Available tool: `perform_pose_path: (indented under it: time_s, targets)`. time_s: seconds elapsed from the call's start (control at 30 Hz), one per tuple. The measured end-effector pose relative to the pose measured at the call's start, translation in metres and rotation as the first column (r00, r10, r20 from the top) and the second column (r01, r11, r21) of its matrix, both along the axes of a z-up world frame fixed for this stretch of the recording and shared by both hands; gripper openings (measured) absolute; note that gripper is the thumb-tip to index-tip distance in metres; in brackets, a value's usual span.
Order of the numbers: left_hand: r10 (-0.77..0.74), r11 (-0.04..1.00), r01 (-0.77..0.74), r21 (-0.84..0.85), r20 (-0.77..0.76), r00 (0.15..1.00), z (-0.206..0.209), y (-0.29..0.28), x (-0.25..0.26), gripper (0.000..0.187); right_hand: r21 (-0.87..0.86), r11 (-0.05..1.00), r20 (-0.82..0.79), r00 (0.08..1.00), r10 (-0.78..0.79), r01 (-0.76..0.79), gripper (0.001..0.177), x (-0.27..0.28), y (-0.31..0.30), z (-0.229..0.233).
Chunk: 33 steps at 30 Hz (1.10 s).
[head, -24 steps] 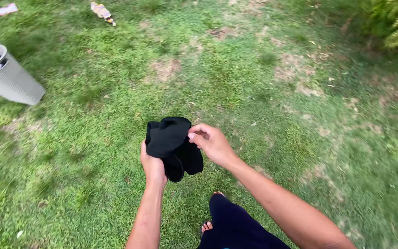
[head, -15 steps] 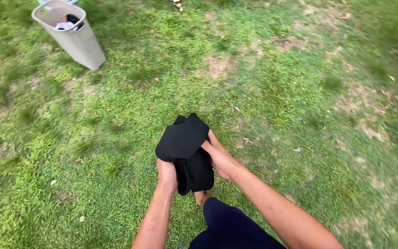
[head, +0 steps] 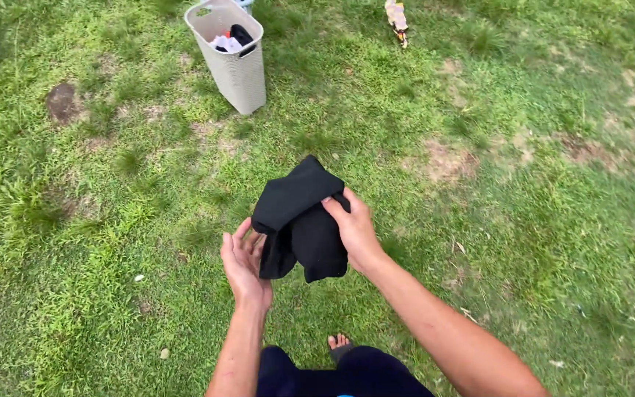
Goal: Collecting dried clothes from a clothesline and placing them into a laundry basket on the grass.
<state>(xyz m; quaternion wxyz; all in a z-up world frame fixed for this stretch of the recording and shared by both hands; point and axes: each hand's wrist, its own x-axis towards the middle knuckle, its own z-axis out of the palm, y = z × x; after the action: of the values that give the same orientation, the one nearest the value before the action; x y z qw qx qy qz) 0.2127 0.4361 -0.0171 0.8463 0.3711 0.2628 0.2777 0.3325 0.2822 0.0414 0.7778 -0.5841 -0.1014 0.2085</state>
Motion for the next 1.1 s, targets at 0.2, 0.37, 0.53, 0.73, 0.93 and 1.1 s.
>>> perform_pose_path:
  time_s: [0.2, 0.37, 0.53, 0.73, 0.93, 1.1]
  targets:
    - [-0.131, 0.971, 0.134, -0.2, 0.031, 0.991, -0.01, 0.114, 0.05, 0.074, 0.042, 0.994, -0.124, 0.987, 0.101, -0.096, 0.039, 0.038, 0.148, -0.015]
    - [-0.181, 0.953, 0.217, -0.213, 0.175, 0.968, -0.024, 0.255, 0.094, 0.072, 0.039, 0.985, -0.021, 0.985, 0.171, -0.17, 0.044, 0.063, 0.277, -0.014]
    - [-0.122, 0.985, 0.125, -0.117, 0.03, 0.992, -0.021, 0.37, 0.132, 0.053, -0.107, 0.982, 0.004, 0.988, 0.156, -0.154, 0.062, 0.104, 0.373, -0.022]
    - [-0.049, 0.999, 0.049, 0.008, 0.139, 0.989, -0.021, 0.476, 0.212, 0.041, -0.237, 0.955, -0.059, 0.984, 0.169, -0.178, 0.076, 0.16, 0.466, 0.027]
    - [-0.139, 0.99, 0.139, -0.013, -0.025, 0.99, -0.029, 0.546, 0.33, 0.044, -0.159, 0.979, 0.025, 0.99, 0.136, -0.13, 0.055, 0.287, 0.547, -0.048]
    - [-0.165, 0.981, 0.164, -0.103, 0.0, 0.986, -0.054, 0.604, 0.432, 0.05, -0.167, 0.985, 0.003, 0.999, -0.045, 0.045, 0.042, 0.378, 0.596, -0.038]
